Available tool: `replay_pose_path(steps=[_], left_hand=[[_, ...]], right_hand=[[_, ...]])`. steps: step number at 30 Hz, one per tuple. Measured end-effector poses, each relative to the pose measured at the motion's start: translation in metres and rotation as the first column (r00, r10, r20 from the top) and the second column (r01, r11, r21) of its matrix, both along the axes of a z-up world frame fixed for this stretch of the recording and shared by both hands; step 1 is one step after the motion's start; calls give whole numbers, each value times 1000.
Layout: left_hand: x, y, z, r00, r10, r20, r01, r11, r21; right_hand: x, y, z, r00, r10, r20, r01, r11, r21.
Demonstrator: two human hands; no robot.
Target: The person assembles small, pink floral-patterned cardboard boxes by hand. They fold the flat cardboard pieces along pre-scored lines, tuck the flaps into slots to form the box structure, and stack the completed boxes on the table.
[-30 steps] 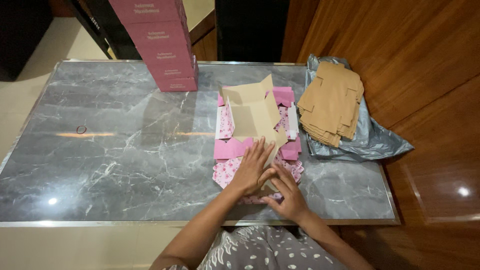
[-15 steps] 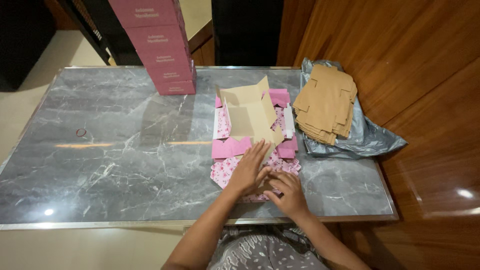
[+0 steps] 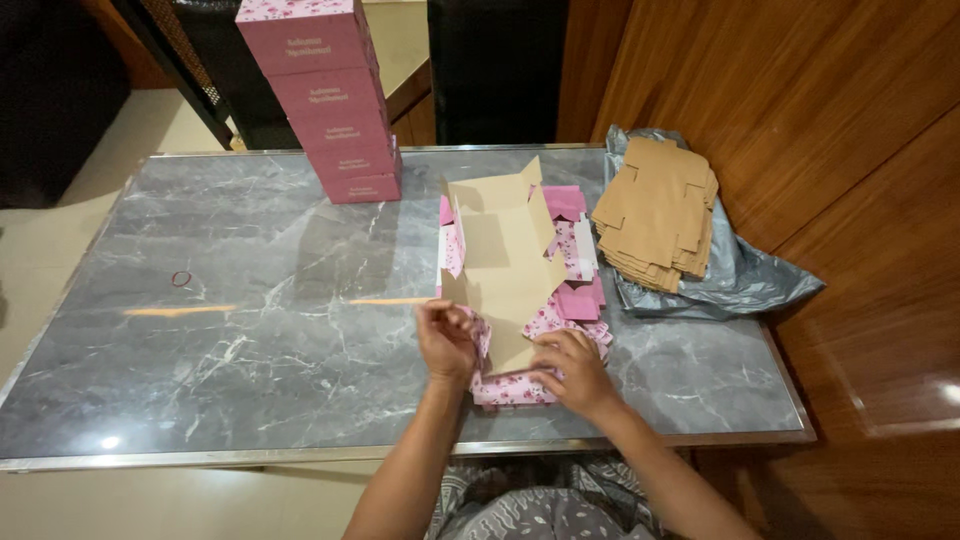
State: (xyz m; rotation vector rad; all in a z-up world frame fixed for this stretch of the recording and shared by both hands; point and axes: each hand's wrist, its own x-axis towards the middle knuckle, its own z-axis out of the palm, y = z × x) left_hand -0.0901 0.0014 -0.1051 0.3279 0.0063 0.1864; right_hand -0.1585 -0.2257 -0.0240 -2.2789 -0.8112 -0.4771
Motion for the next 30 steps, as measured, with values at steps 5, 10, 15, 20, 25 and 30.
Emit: replay_pose_path(steps=[5,10,15,20,25,30], left_hand=[[-1,56,-11,993,81,84,-81,997,3],[3,112,10,946,275,172,-290,480,828],[-11,120,62,894,110,435,-376,-348,859],[-19,110,69,957,171,233,-216,-113,970],[-40,81,76,968,91,233,-232,-24,973],[-61,41,93,914,155,374,-332,-241,912]], right_hand=[[-2,-39,-4,956,21,-291,-34,999,-40],[20,-108,-5,960,69,-272,-43,994,102],[61,-154,-21,909,164,-383,0,919,395],[117,-153,-39,872,29,-488,295,764,574],[214,-128,-35,866,72,-495,422,424,801],[242,-115,-25,861,132,-492,483,92,870]])
